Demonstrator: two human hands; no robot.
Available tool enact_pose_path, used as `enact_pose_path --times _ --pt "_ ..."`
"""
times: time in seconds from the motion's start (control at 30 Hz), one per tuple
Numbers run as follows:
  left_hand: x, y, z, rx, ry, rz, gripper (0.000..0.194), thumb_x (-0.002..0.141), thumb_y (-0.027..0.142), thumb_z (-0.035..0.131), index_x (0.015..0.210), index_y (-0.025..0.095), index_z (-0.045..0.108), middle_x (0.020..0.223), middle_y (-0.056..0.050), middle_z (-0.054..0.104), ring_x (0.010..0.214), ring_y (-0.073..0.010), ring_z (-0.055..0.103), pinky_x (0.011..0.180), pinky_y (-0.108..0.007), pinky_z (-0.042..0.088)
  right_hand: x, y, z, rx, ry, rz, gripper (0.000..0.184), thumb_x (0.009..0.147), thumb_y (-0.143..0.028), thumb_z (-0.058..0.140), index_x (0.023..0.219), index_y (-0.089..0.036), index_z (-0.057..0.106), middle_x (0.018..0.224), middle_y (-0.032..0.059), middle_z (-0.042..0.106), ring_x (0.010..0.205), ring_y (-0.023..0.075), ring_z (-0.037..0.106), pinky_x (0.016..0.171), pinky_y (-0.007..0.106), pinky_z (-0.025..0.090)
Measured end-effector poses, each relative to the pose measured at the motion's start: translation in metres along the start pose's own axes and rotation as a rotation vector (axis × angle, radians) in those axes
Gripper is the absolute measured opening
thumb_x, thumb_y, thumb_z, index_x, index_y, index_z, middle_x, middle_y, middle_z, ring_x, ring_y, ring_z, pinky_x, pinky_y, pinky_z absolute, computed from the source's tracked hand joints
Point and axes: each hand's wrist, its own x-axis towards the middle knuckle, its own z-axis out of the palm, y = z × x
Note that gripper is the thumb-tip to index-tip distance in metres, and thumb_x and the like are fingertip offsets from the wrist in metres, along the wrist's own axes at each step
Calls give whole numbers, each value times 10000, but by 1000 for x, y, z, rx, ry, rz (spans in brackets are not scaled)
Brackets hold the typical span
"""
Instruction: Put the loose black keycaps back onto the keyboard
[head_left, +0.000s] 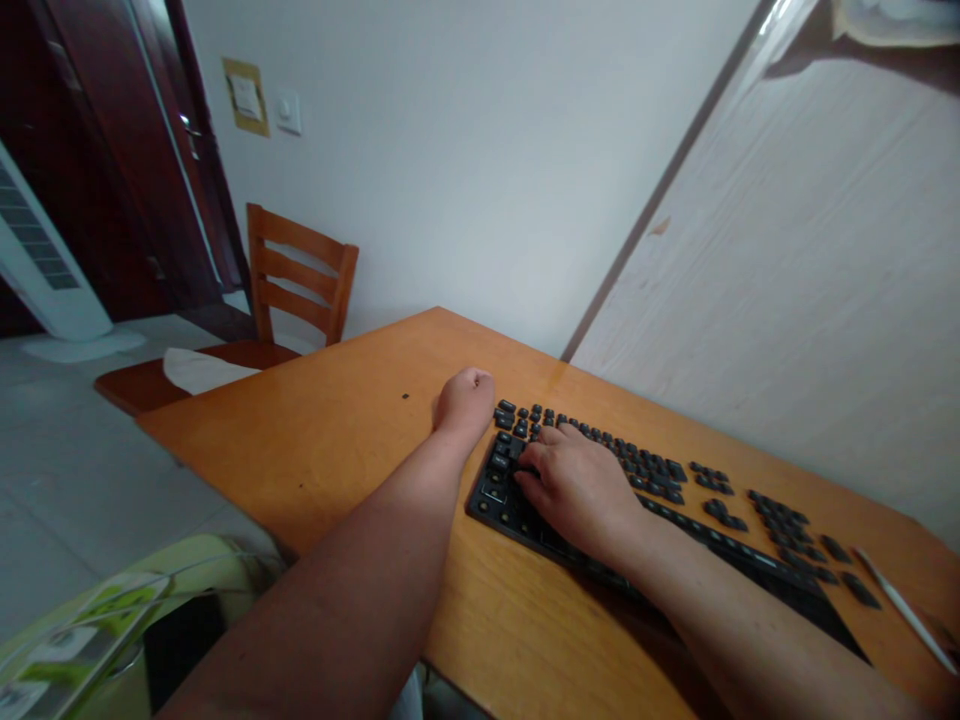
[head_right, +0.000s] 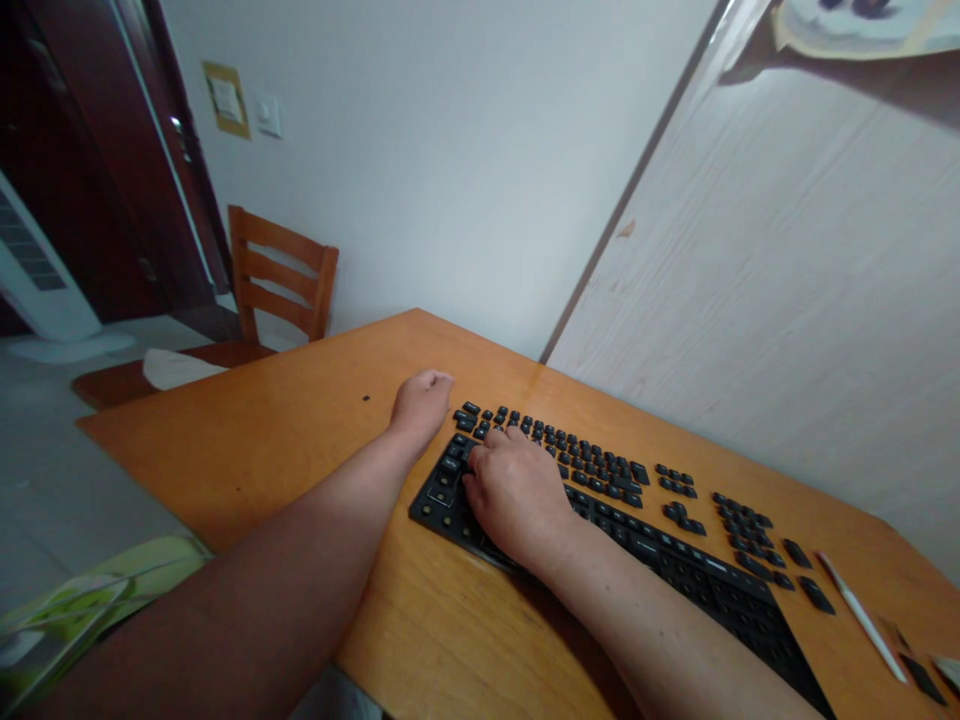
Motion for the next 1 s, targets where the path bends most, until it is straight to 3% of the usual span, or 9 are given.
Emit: enact_pose_path --times 0.53,1.0 --pt "0 1 1 -24 22 -7 251 892 388 505 909 258 719 886 -29 721 869 -211 635 750 -309 459 0 -6 1 -65 11 -27 234 941 -307 532 846 -191 712 944 94 670 960 259 559 803 361 436" --pt "0 2 0 -17 21 -14 245 882 385 509 905 261 719 845 -27 719 848 -214 637 731 -309 459 2 -8 -1 -107 -6 -69 275 956 -265 509 798 -194 722 893 95 679 886 253 559 734 356 445"
